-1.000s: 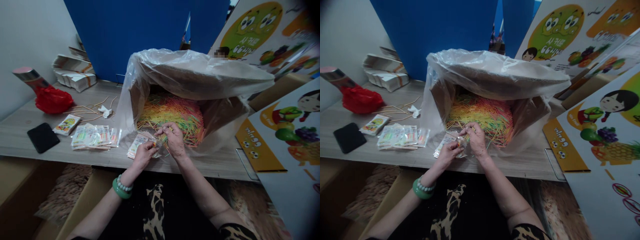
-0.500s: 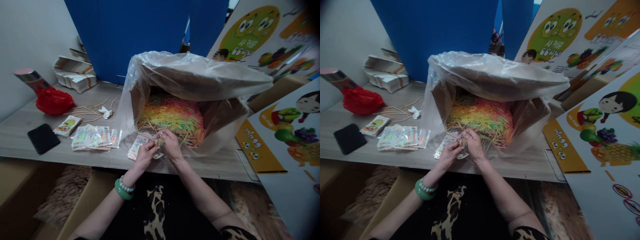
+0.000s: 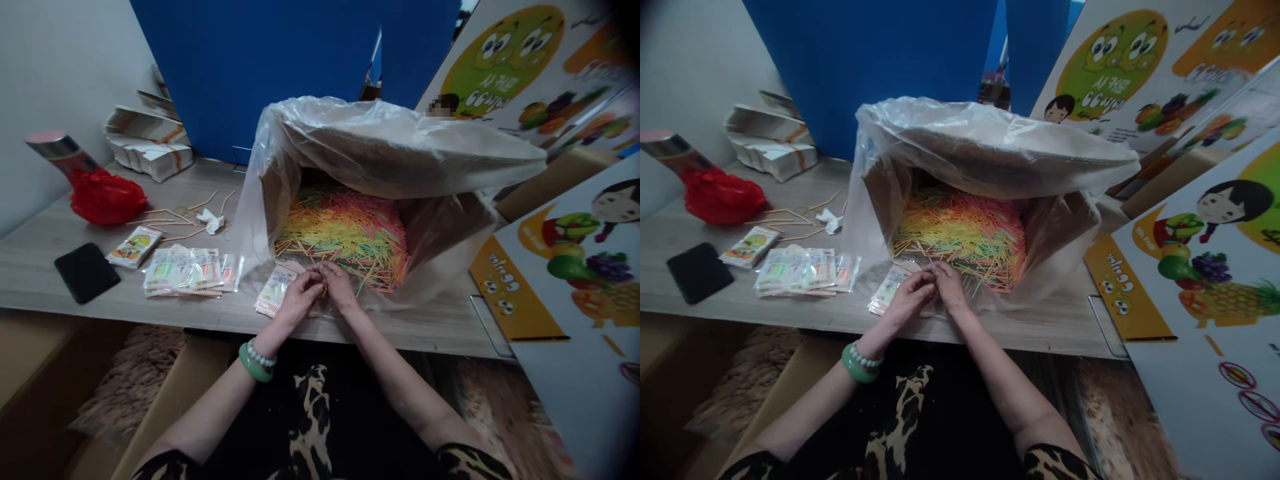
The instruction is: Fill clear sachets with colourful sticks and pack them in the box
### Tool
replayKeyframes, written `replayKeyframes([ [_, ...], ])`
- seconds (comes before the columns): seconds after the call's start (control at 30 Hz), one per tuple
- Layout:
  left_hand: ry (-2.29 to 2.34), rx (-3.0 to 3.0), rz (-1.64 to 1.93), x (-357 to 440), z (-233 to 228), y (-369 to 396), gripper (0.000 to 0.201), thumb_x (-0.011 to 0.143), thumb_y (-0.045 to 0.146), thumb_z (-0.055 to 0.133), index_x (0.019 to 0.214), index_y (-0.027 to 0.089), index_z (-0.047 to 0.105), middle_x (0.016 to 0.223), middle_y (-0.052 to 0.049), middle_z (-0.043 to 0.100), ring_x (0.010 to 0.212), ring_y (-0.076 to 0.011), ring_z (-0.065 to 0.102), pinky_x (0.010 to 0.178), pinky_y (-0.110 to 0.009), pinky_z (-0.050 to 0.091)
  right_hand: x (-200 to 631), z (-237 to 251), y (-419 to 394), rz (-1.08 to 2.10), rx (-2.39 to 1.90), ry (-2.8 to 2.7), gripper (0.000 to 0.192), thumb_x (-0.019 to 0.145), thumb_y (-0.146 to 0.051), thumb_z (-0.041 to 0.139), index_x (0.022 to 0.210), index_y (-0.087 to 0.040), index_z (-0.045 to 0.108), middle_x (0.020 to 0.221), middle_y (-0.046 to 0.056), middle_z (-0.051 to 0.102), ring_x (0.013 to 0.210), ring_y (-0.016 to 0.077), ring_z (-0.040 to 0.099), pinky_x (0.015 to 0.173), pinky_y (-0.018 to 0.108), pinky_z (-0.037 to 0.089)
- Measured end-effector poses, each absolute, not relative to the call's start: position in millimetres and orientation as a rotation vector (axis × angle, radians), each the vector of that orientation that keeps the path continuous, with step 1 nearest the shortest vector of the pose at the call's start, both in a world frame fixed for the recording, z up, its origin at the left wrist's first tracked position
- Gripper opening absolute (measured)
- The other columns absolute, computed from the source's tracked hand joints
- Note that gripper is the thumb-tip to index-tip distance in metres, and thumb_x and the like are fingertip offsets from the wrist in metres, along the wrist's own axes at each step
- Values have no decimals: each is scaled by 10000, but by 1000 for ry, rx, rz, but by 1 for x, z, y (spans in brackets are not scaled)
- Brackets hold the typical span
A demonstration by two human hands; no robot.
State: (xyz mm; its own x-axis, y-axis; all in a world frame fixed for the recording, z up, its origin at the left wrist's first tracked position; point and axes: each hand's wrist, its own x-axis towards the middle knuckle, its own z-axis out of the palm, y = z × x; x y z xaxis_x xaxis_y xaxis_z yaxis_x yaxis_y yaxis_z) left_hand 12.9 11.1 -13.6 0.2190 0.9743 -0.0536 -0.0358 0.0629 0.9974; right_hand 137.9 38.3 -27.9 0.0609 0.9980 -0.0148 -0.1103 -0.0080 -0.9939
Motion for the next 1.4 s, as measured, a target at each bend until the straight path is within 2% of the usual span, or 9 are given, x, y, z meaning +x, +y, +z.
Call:
replayKeyframes([
  [0.13,1406,1535,917,8,-15,-2,433,639,250,800,1041,204,643,1048,-93,674,973,-267,604,857,-356,431,137,-35,35,1262,-1090,-948,187,740,-387,619,792,-215,672,800,13,709,776,168,653,845,330,501],
  [0.23,1558,1641,686,6,-16,-6,224,665,245,776,868,222,687,897,-84,676,883,-284,606,766,-336,394,135,-32,30,1286,-1054,-913,203,754,-409,631,804,-216,665,803,15,715,745,166,667,856,343,511],
  [0.37,1471,1608,706,8,-16,2,40,718,234,712,715,223,674,675,-30,608,706,-225,556,664,-296,327,130,-14,28,1330,-1010,-870,236,741,-443,659,810,-217,651,810,29,725,758,187,685,833,359,529],
  [0.53,1064,1352,839,7,-12,11,295,776,339,676,570,176,542,534,33,459,545,-123,409,570,-263,291,132,12,28,1334,-934,-975,257,808,-467,626,839,-218,680,902,49,736,837,203,691,828,363,534],
  [0.77,722,794,833,4,-6,7,449,595,489,864,740,100,692,695,-63,664,649,-158,592,668,-298,453,151,22,20,1448,-978,-1506,414,869,-587,571,971,-224,743,1041,50,728,1005,214,647,952,368,478],
  [0.9,783,769,990,-5,-8,9,405,680,491,825,821,126,722,774,-45,671,679,-128,563,674,-269,446,160,15,19,1412,-969,-1380,423,873,-571,575,1133,-259,695,1143,50,701,1086,211,624,1002,381,446],
  [1.07,746,828,1101,-11,-11,16,384,781,473,750,989,150,740,934,-67,700,820,-155,595,774,-274,463,154,2,21,1165,-1189,-1430,133,727,-319,706,818,-222,714,855,-2,686,857,193,609,847,324,454],
  [1.17,774,880,1114,-13,-13,16,340,771,417,765,988,156,747,956,-58,710,838,-159,608,796,-277,469,152,4,20,1048,-1218,-1462,173,751,-328,645,641,-196,626,694,-14,596,711,157,535,721,281,402],
  [1.4,865,1019,1158,-22,-4,10,200,726,338,791,810,157,794,843,-84,730,830,-203,626,811,-320,475,148,17,15,1100,-1182,-1670,192,765,-325,610,635,-186,578,648,-23,522,667,138,464,656,258,332],
])
